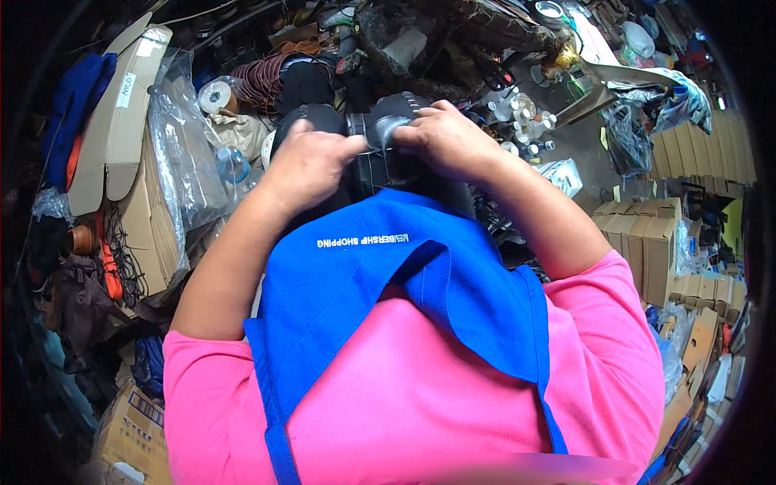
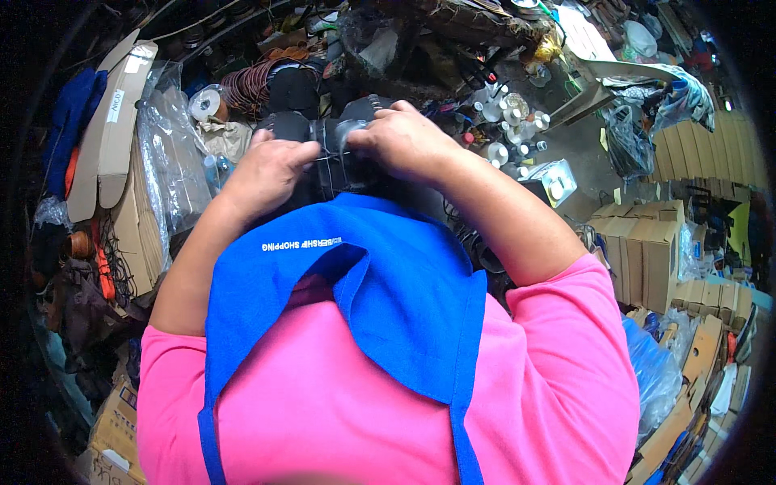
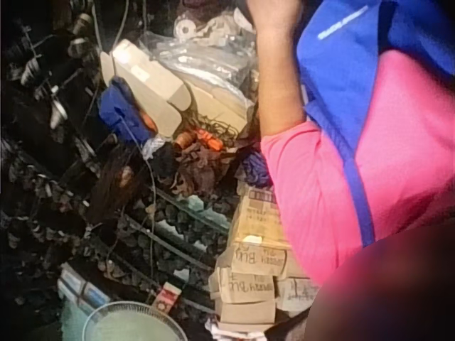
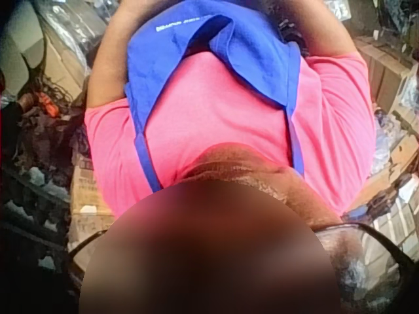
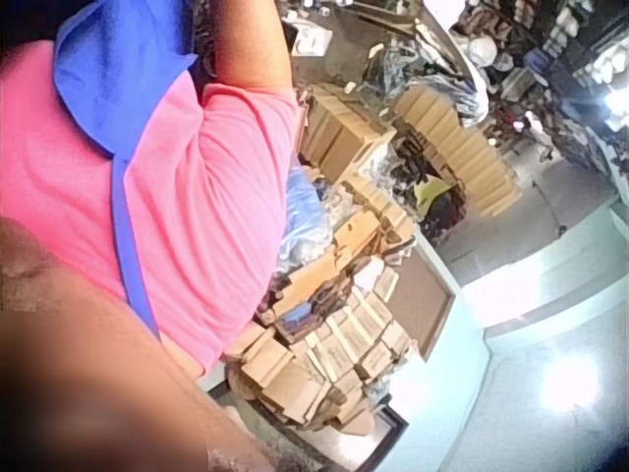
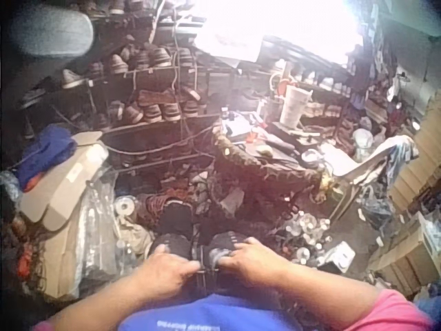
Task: Sewing a black leather shoe upper by hand with a needle and thread.
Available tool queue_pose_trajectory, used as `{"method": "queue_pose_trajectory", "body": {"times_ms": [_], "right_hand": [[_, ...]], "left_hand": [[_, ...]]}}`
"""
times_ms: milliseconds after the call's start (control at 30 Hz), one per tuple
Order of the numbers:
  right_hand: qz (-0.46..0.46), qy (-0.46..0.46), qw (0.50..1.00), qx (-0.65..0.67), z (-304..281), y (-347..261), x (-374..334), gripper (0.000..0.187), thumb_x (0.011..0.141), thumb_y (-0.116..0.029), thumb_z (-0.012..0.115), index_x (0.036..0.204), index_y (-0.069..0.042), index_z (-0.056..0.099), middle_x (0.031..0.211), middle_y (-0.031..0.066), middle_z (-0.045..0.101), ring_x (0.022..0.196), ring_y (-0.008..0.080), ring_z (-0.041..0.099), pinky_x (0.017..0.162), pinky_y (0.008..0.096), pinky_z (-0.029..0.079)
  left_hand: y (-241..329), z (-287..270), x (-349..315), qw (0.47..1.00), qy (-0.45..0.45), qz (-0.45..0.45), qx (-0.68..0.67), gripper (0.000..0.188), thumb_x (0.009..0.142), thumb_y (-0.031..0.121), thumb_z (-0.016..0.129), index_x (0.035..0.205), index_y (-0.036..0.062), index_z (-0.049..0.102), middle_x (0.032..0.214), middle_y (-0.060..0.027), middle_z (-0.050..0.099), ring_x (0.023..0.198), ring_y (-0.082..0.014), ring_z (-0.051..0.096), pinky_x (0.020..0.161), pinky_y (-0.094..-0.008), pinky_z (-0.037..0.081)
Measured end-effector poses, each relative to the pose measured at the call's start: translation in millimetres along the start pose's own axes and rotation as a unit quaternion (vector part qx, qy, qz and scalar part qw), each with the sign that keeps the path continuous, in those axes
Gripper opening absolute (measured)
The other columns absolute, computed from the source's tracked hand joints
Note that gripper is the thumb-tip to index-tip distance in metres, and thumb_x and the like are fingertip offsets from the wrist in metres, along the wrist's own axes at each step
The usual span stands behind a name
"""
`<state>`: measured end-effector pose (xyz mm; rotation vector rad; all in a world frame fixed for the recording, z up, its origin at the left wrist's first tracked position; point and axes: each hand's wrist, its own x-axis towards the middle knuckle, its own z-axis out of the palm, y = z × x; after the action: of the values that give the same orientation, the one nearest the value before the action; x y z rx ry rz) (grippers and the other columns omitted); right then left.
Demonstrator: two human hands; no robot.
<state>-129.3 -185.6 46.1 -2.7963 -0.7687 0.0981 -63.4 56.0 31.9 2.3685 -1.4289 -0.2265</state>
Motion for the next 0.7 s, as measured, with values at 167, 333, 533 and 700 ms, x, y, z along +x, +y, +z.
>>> {"method": "queue_pose_trajectory", "body": {"times_ms": [167,333,533,700], "right_hand": [[0.209,-0.041,0.977,-0.021,-3.3,66.7,-81.9,0.017,0.077,-0.016,0.066,0.094,-0.017,0.065,0.083,0.0102,0.064,0.086,0.0293,0.062,0.08,0.0409,0.047],[0.277,0.216,0.786,0.508,-42.6,69.6,-68.9,0.021,0.083,-0.022,0.071,0.09,-0.003,0.069,0.087,0.003,0.066,0.083,0.01,0.06,0.078,0.0277,0.046],[-0.019,0.211,0.636,0.742,-55.2,-8.5,25.7,0.027,0.098,-0.029,0.052,0.104,-0.004,0.058,0.098,0.0092,0.065,0.089,0.0192,0.063,0.084,0.032,0.049],[-0.056,0.012,0.754,0.655,-61.8,-31.9,-0.6,0.029,0.097,-0.03,0.053,0.098,-0.002,0.059,0.083,0.0049,0.06,0.076,0.0141,0.056,0.074,0.0292,0.047]], "left_hand": [[-83.7,-15.0,-99.2,0.958,0.079,-0.266,-0.074,0.017,0.083,0.006,0.054,0.096,0.0103,0.064,0.083,-0.0121,0.066,0.077,-0.0276,0.062,0.08,-0.037,0.046],[-81.2,-84.1,-116.8,0.825,0.284,-0.195,-0.448,0.007,0.082,0.004,0.067,0.088,0.0018,0.064,0.084,-0.0002,0.06,0.081,-0.0077,0.054,0.077,-0.0221,0.042],[26.2,-105.9,-22.4,0.692,0.149,0.113,-0.698,0.026,0.099,0.027,0.048,0.097,0.0015,0.051,0.105,-0.0146,0.056,0.09,-0.0247,0.062,0.087,-0.0347,0.048],[37.5,-101.4,-48.3,0.719,-0.028,-0.002,-0.695,0.026,0.097,0.025,0.051,0.094,-0.0009,0.051,0.071,-0.0105,0.057,0.071,-0.0209,0.06,0.065,-0.0326,0.05]]}}
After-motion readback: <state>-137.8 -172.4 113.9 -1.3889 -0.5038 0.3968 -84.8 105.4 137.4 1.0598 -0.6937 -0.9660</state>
